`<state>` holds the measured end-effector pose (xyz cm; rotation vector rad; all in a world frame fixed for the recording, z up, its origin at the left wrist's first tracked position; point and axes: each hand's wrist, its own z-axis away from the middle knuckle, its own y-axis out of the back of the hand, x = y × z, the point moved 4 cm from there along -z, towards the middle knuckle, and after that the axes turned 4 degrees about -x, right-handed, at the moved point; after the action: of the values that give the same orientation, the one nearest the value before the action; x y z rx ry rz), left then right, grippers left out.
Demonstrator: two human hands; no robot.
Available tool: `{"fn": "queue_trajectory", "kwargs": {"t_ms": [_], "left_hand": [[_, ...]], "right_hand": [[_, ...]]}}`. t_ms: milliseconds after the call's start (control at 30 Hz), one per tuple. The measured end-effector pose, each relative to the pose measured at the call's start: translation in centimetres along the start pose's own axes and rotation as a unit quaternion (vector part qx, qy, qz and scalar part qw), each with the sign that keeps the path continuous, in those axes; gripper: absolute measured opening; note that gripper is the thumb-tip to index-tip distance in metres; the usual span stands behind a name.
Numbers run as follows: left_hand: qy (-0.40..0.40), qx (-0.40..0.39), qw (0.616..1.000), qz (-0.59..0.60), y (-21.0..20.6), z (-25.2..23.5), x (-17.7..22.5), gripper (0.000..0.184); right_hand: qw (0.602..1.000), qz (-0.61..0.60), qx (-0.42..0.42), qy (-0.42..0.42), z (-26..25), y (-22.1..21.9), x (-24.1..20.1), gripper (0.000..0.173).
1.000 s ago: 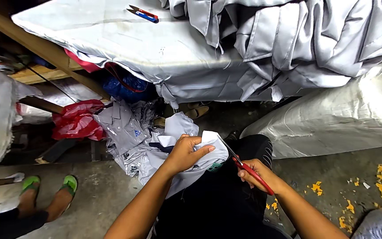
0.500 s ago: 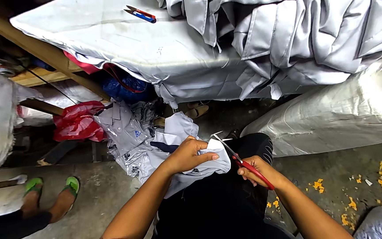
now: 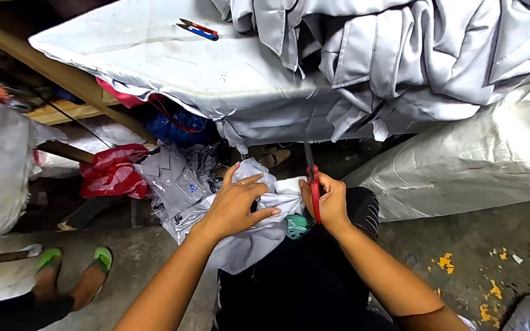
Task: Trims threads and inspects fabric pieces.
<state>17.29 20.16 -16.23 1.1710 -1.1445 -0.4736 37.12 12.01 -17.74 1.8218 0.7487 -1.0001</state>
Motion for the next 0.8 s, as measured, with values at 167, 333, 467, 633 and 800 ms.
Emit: {"fn": "queue_trajectory", "kwargs": {"t_ms": [167,333,467,633,800], "left_hand": [[0.180,0.041,0.975,0.121,-0.8,3.9,1.6,0.066],[0.206,0.070,0.857,0.467,-2.3,3.5,2.4,0.033],[0.110,0.064,0.823,0.553,-2.1,1.4,4.0,0.017],[0.150,0.115,0.886,0.424,-1.2,0.9,3.3,0.022],[0.187,0.178,0.884,0.390,-1.0,0.6,2.7,0.021]], "right_hand": [[0.986,-0.143,0.072,0.049,0.9,-2.7,-1.3,0.014],[0.966,-0.243,0.082,0.035,1.7,-2.7,-2.5,0.009],[0.956,-0.286,0.057,-0.018,1.3,-0.7,-2.1,0.009],[0.968,-0.198,-0.135,-0.072,2.5,3.9,0.2,0.023],[0.948,-0.080,-0.283,-0.119,6.4,6.3,2.4,0.068]]}}
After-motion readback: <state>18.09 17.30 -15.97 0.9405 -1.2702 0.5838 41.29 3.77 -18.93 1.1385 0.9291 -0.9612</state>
